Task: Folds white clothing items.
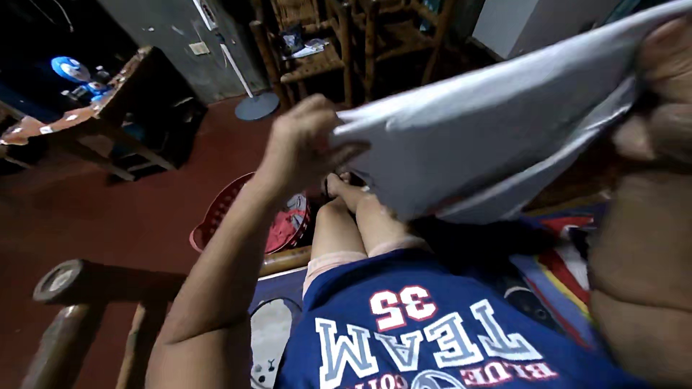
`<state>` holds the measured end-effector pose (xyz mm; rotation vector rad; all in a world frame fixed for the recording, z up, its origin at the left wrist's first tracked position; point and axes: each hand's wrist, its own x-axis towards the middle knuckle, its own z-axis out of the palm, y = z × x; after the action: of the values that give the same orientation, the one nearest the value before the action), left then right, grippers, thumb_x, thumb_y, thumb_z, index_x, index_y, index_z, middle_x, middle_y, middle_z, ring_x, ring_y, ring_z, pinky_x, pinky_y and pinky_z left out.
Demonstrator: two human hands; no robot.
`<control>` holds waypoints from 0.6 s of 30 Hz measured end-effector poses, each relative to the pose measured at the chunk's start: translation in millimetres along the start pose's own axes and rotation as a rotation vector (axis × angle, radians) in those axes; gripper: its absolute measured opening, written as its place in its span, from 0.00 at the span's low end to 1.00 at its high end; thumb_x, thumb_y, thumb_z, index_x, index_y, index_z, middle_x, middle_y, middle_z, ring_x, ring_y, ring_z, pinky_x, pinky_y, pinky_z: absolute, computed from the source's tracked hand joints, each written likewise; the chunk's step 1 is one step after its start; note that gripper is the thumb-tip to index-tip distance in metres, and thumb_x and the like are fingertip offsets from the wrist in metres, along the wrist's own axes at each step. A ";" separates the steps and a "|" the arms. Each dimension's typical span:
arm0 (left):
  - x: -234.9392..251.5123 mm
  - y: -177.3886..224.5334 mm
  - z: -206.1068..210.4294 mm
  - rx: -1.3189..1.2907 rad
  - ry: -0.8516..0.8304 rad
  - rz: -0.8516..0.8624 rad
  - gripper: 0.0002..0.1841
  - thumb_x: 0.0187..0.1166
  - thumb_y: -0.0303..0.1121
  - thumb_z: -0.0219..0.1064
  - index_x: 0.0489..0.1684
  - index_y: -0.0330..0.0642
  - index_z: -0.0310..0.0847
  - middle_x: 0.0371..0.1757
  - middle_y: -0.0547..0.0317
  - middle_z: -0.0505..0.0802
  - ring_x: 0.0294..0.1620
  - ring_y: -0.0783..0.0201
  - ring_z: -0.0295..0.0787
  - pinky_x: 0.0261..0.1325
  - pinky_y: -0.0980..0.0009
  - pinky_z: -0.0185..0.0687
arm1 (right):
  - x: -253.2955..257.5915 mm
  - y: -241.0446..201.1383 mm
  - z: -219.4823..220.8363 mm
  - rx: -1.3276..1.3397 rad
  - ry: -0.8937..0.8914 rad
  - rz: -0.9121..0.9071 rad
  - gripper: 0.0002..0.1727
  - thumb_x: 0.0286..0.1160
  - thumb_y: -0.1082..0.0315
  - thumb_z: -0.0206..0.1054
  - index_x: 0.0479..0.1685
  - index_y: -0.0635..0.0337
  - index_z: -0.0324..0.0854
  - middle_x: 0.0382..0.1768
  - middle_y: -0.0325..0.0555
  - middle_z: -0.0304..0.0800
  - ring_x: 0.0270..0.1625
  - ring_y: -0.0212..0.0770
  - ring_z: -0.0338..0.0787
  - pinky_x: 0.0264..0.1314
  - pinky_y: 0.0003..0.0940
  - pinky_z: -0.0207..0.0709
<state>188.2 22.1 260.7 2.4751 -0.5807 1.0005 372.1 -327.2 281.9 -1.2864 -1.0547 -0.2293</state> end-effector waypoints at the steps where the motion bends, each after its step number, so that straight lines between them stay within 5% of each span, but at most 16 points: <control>1: 5.5 12.4 -11.1 0.017 0.059 0.028 0.15 0.74 0.37 0.77 0.40 0.30 0.88 0.45 0.46 0.91 0.50 0.64 0.87 0.57 0.70 0.82 | -0.7 -0.8 -7.0 0.051 -0.010 0.020 0.07 0.86 0.66 0.62 0.54 0.46 0.82 0.47 0.22 0.92 0.52 0.22 0.90 0.64 0.23 0.85; 5: 29.4 23.2 -34.6 -0.054 0.236 -0.002 0.17 0.74 0.37 0.78 0.52 0.35 0.83 0.46 0.70 0.91 0.43 0.85 0.84 0.47 0.83 0.83 | 16.7 6.4 -2.0 0.176 -0.043 0.079 0.12 0.79 0.77 0.61 0.51 0.51 0.84 0.44 0.28 0.93 0.49 0.25 0.91 0.59 0.26 0.87; 9: 35.2 -32.2 -27.8 -0.089 0.120 -0.243 0.29 0.69 0.32 0.78 0.68 0.33 0.73 0.52 0.57 0.90 0.40 0.75 0.85 0.46 0.76 0.84 | 38.0 48.7 40.5 0.008 -0.042 0.324 0.12 0.70 0.81 0.63 0.44 0.53 0.84 0.38 0.27 0.93 0.42 0.24 0.91 0.51 0.26 0.88; 12: 26.8 -69.2 -20.1 0.066 0.021 -0.365 0.28 0.70 0.29 0.76 0.72 0.37 0.75 0.51 0.48 0.92 0.39 0.65 0.88 0.45 0.66 0.85 | 48.0 94.9 68.5 -0.069 0.012 0.451 0.07 0.68 0.77 0.68 0.40 0.58 0.87 0.37 0.33 0.91 0.41 0.25 0.88 0.50 0.28 0.85; 18: 17.9 -52.1 -53.3 0.095 0.129 -0.215 0.23 0.74 0.35 0.76 0.65 0.33 0.81 0.51 0.56 0.94 0.48 0.74 0.90 0.56 0.73 0.87 | 51.0 85.6 73.5 -0.058 -0.056 0.207 0.09 0.75 0.78 0.62 0.42 0.57 0.87 0.40 0.31 0.91 0.46 0.23 0.88 0.56 0.25 0.83</control>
<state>197.4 88.6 297.9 2.4671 -0.2259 1.1119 419.6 -215.8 256.1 -1.4503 -0.9593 -0.0672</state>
